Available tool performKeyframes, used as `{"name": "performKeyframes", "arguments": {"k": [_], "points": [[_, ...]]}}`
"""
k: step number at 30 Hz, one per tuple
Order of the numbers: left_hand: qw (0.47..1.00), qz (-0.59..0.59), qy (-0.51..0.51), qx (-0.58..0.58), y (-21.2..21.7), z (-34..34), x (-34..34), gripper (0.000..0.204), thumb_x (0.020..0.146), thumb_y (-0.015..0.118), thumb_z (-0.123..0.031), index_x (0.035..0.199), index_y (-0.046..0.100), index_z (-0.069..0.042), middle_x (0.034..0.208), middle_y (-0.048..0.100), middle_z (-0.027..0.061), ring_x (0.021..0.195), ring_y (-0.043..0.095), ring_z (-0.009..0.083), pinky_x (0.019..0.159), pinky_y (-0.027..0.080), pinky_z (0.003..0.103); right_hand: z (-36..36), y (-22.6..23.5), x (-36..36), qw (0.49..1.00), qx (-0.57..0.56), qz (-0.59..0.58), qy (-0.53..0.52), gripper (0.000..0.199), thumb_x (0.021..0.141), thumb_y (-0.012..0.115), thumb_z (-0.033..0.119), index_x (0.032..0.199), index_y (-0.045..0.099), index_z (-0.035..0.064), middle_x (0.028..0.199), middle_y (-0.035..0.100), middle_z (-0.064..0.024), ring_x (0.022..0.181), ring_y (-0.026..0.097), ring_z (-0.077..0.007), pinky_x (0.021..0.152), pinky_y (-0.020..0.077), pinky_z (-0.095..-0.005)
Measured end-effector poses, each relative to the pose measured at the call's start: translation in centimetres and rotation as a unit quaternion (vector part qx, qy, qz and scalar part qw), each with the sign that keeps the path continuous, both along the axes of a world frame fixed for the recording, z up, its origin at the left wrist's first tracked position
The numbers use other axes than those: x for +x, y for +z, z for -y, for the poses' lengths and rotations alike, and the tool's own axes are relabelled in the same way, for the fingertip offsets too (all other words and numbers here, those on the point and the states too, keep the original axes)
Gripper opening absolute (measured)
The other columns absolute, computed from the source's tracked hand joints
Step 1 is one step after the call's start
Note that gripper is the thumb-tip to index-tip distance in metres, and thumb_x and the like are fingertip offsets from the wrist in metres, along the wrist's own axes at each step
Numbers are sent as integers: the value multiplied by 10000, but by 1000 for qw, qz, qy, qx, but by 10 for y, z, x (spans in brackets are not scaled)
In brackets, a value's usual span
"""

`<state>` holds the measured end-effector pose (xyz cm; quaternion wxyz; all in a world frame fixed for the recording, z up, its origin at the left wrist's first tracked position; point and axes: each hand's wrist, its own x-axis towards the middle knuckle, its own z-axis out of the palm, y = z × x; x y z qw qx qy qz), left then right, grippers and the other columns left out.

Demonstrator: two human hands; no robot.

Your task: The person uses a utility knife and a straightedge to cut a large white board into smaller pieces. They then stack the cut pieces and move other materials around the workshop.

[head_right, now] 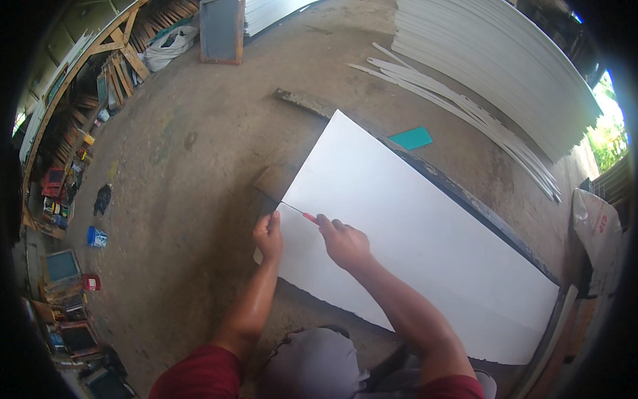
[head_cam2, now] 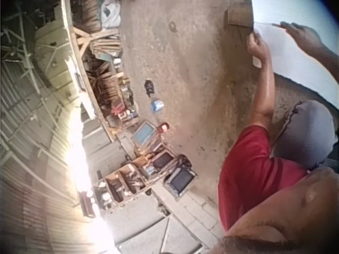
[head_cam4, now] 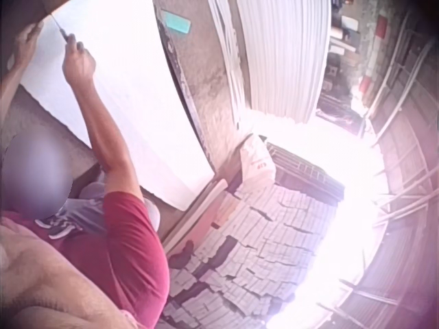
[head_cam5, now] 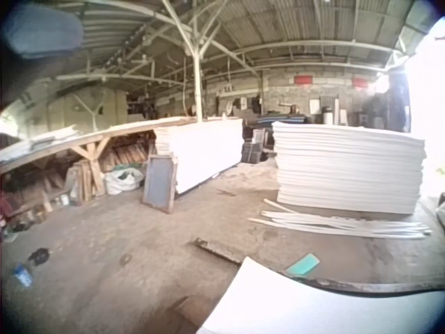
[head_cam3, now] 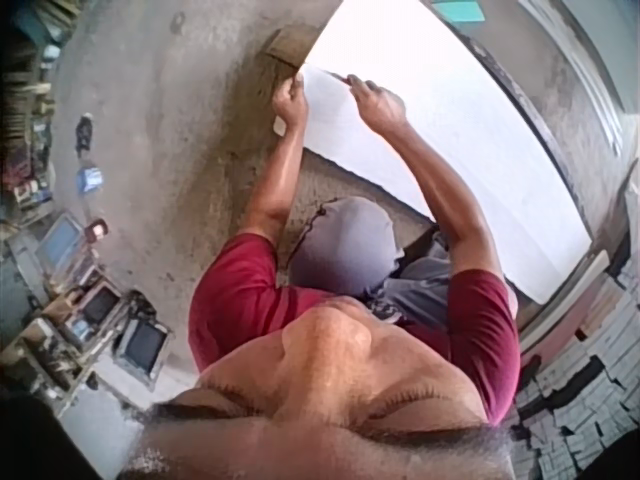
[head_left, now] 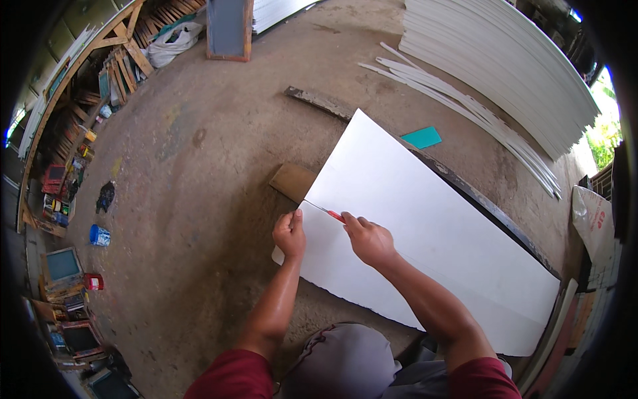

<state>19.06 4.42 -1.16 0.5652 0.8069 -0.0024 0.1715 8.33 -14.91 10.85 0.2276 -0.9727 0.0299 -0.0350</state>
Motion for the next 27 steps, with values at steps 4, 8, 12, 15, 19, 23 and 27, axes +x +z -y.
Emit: {"name": "performKeyframes", "arguments": {"k": [4, 8, 12, 15, 19, 23, 27], "points": [[1000, -3, -9, -3, 10, 1, -2, 318, 992, 760, -300, 908, 763, 7, 760, 671, 98, 700, 636, 245, 673, 500, 384, -13, 5, 20, 1000, -1, 4, 8, 311, 1088, 558, 269, 1360, 613, 128, 956, 740, -113, 787, 744, -343, 650, 597, -474], [1000, 9, -9, -8, 12, 1, -3, 299, 990, 763, -282, 915, 766, 7, 774, 686, 103, 707, 650, 251, 676, 506, 379, -19, -3, 26, 1000, -6, 15, 9, 310, 1086, 554, 260, 1362, 607, 128, 947, 742, -111, 781, 745, -349, 641, 597, -483], [1000, 19, -12, -17, 10, 1, -3, 276, 990, 761, -259, 919, 769, 7, 784, 696, 107, 723, 664, 252, 689, 513, 372, -24, 0, 29, 1000, -5, 7, 6, 292, 1080, 556, 247, 1341, 602, 124, 931, 741, -118, 770, 743, -353, 634, 594, -490], [1000, 12, -14, -24, 10, -1, -5, 274, 995, 755, -254, 923, 767, 10, 786, 695, 106, 732, 665, 239, 701, 514, 367, -19, 0, 24, 999, -25, -22, 17, 261, 1072, 558, 228, 1302, 600, 112, 929, 735, -131, 778, 741, -353, 639, 590, -491], [997, -30, -33, -67, 6, -6, -10, 294, 1009, 746, -266, 939, 762, 19, 795, 697, 95, 747, 658, 202, 716, 514, 352, 11, -19, -7, 992, -70, -101, 33, 274, 1028, 529, 164, 1297, 548, 119, 961, 724, -146, 809, 753, -362, 661, 603, -519], [997, -41, -61, -38, 8, -8, -12, 290, 1012, 748, -255, 954, 752, 29, 817, 705, 84, 744, 650, 179, 714, 514, 337, 23, -11, -27, 992, -71, -108, 19, 269, 1029, 528, 176, 1293, 555, 130, 952, 721, -145, 791, 747, -359, 639, 592, -520], [996, -23, -77, -39, 21, -2, -9, 276, 1011, 751, -241, 955, 745, 29, 826, 706, 85, 733, 649, 171, 700, 517, 327, 20, 1, -35, 999, -40, -36, 4, 274, 1050, 524, 197, 1315, 567, 140, 940, 714, -139, 769, 738, -357, 621, 579, -521]]}}
